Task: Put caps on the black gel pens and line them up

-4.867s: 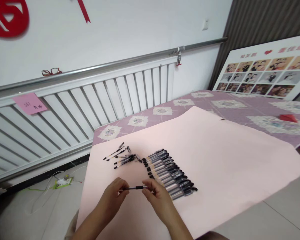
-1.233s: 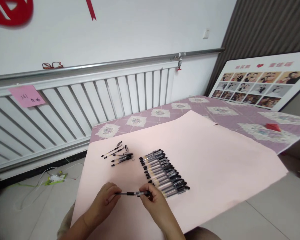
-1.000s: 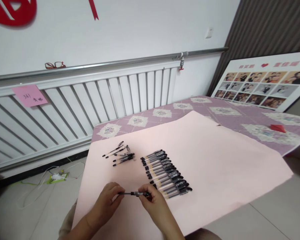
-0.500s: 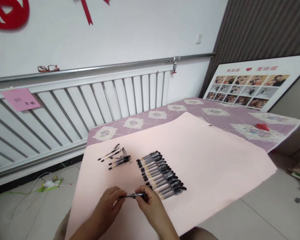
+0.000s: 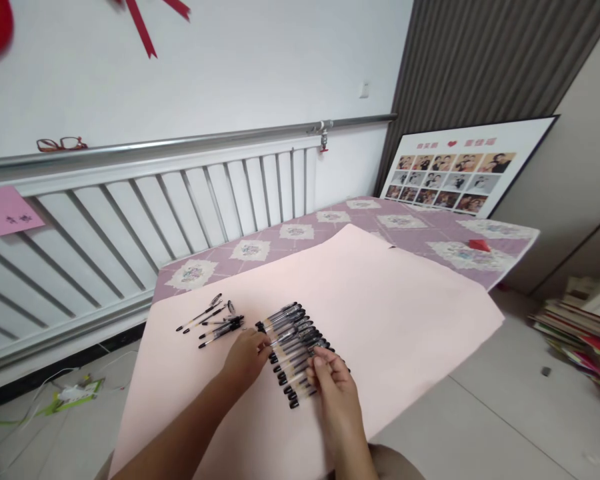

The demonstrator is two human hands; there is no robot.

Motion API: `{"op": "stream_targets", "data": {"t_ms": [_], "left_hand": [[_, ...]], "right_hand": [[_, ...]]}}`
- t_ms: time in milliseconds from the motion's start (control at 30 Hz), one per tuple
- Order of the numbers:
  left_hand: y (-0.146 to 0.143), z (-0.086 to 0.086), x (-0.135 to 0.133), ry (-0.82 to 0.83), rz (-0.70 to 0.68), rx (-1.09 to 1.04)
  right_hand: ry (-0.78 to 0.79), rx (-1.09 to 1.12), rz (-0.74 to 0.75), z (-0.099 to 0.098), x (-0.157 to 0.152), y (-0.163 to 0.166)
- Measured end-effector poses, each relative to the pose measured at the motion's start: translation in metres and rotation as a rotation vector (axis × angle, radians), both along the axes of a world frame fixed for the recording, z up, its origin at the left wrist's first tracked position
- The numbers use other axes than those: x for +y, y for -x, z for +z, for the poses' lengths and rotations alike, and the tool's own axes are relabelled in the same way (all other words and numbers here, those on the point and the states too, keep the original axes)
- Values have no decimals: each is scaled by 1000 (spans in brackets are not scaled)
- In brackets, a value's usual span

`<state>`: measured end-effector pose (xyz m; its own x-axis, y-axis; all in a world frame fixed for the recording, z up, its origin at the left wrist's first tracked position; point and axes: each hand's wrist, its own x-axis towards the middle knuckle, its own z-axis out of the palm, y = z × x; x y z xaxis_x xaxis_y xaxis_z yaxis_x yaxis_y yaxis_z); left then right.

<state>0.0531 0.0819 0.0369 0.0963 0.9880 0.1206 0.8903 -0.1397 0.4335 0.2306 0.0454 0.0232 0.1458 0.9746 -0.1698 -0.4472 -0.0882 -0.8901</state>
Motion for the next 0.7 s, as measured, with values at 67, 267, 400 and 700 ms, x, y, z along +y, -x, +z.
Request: {"op": "stream_targets", "data": {"t_ms": [67, 267, 400, 700], "left_hand": [[-11, -2, 15, 10, -13, 42], [-33, -9, 44, 30, -22, 171], [-36, -12, 54, 47, -25, 236], [-35, -13, 52, 31, -9, 265]], "right_hand": [[-12, 33, 13, -1, 0, -5], [-34, -7, 45, 0, 1, -4], [-33, -24, 61, 3, 3, -3], [-6, -69, 98, 5, 5, 1]]}}
